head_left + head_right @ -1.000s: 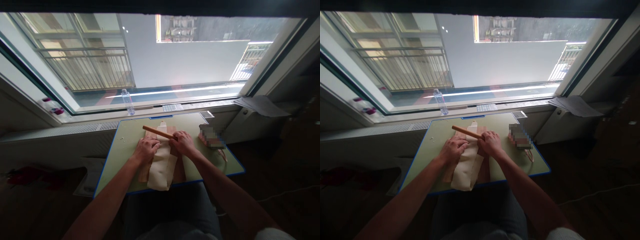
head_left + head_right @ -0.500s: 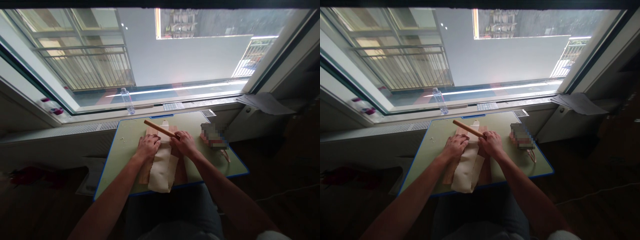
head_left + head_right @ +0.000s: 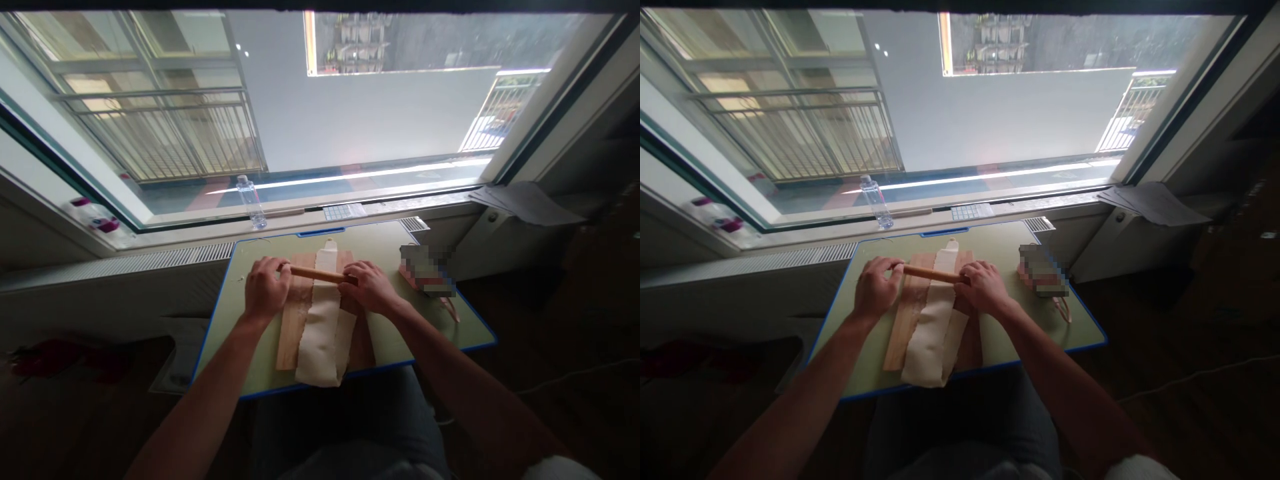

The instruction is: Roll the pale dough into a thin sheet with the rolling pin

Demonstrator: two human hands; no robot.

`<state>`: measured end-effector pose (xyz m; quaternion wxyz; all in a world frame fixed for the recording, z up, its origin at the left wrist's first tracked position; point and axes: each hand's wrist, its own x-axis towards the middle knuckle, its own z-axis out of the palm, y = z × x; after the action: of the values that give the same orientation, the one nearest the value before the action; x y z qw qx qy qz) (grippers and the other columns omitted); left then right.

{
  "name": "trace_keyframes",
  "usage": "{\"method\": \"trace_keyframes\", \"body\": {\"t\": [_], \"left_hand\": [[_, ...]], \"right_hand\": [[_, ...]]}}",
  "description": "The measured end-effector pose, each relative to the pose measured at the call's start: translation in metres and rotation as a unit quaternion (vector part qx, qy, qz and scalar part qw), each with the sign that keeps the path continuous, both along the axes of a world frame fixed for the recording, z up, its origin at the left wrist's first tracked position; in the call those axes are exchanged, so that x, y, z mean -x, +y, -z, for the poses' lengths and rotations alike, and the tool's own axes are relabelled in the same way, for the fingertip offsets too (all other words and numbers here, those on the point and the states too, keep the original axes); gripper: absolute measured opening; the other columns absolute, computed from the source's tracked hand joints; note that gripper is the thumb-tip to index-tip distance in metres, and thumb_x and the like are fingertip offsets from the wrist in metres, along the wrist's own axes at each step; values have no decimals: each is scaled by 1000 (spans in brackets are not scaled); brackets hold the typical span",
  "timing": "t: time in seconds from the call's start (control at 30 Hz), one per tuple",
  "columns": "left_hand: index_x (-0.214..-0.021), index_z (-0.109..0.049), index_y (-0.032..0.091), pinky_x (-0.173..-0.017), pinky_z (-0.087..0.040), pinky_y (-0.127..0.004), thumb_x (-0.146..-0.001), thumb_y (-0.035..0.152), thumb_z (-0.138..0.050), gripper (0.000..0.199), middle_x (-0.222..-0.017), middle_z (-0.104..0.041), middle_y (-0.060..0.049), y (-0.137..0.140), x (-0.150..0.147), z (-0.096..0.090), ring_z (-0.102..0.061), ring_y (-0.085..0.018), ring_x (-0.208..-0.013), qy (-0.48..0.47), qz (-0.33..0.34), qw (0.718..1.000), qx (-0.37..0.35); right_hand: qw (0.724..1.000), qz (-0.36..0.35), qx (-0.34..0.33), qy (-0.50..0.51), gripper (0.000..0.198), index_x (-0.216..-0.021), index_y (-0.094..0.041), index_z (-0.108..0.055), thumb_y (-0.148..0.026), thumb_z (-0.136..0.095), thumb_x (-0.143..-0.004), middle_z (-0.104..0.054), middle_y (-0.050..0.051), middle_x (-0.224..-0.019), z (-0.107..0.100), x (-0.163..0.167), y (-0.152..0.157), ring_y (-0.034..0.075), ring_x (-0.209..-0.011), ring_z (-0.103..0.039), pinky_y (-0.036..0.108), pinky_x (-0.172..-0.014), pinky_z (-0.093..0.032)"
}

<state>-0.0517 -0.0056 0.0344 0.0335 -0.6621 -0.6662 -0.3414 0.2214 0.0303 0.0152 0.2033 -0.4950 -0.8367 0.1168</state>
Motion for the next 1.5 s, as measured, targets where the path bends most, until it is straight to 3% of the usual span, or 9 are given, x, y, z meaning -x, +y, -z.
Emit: {"method": "trace_keyframes", "body": {"t": [0.1,0.2,0.37,0.57,0.9,1.07,1.23,1.37,1.5], "left_hand": [[-113,-78,22,-112,-51,-46,-101,38,-52,33,-121,-76,-10,12,2,-4,-65,-30,-120,24,-5,1000,1],[-130,-74,23,-119,-45,-49,-103,43,-50,41,-142,-71,-11,26,-6,6,-60,-31,-133,61,2,994,95],[-149,-62,35,-128,-30,-62,-107,50,-38,51,-164,-56,-8,36,-13,21,-45,-32,-153,125,16,974,188],[-157,-54,36,-130,-25,-62,-108,53,-31,57,-172,-45,-7,56,-10,14,-36,-31,-159,122,19,962,243],[-153,-58,26,-126,-34,-59,-107,52,-33,59,-166,-51,-12,99,-6,17,-46,-34,-150,127,17,964,231],[-150,-62,27,-125,-36,-56,-106,51,-35,56,-163,-55,-11,88,-8,16,-50,-33,-146,127,19,971,202],[-149,-63,29,-126,-34,-56,-107,50,-35,55,-164,-55,-10,53,-11,16,-48,-32,-149,139,22,974,175],[-148,-63,33,-131,-22,-62,-108,51,-35,52,-162,-56,-9,24,-13,18,-45,-32,-152,158,13,978,135],[-143,-66,29,-132,-15,-66,-109,49,-35,50,-158,-59,-12,22,-16,18,-46,-34,-150,147,-16,984,100]], "right_hand": [[998,-53,-12,-22,24,-117,-27,-77,-39,-77,-96,-71,7,-141,-3,4,4,29,-136,-56,47,-117,-39],[997,-63,-6,-40,23,-111,-28,-78,-43,-79,-94,-68,6,-147,-7,14,8,29,-139,-54,47,-118,-39],[996,50,-40,-61,45,-131,-23,-70,-58,-54,-107,-62,11,-155,-3,33,12,31,-144,-48,49,-121,-36],[990,117,-3,-79,64,-156,-22,-54,-64,-40,-110,-54,12,-164,2,43,35,34,-149,-44,53,-122,-33],[987,142,46,-59,69,-151,-22,-58,-71,-41,-107,-59,14,-157,-7,50,78,36,-145,-49,53,-120,-36],[987,144,28,-68,64,-154,-22,-56,-64,-43,-107,-58,14,-159,-5,50,62,36,-145,-48,53,-121,-35],[984,156,-20,-81,61,-157,-20,-55,-56,-45,-108,-56,14,-161,0,47,17,38,-147,-46,56,-122,-32],[982,164,-33,-82,59,-157,-21,-56,-53,-39,-111,-53,13,-165,6,47,-12,41,-151,-41,64,-125,-26],[978,190,-22,-84,56,-156,-21,-58,-47,-36,-111,-54,12,-164,8,50,-10,43,-151,-41,72,-125,-21]]}}
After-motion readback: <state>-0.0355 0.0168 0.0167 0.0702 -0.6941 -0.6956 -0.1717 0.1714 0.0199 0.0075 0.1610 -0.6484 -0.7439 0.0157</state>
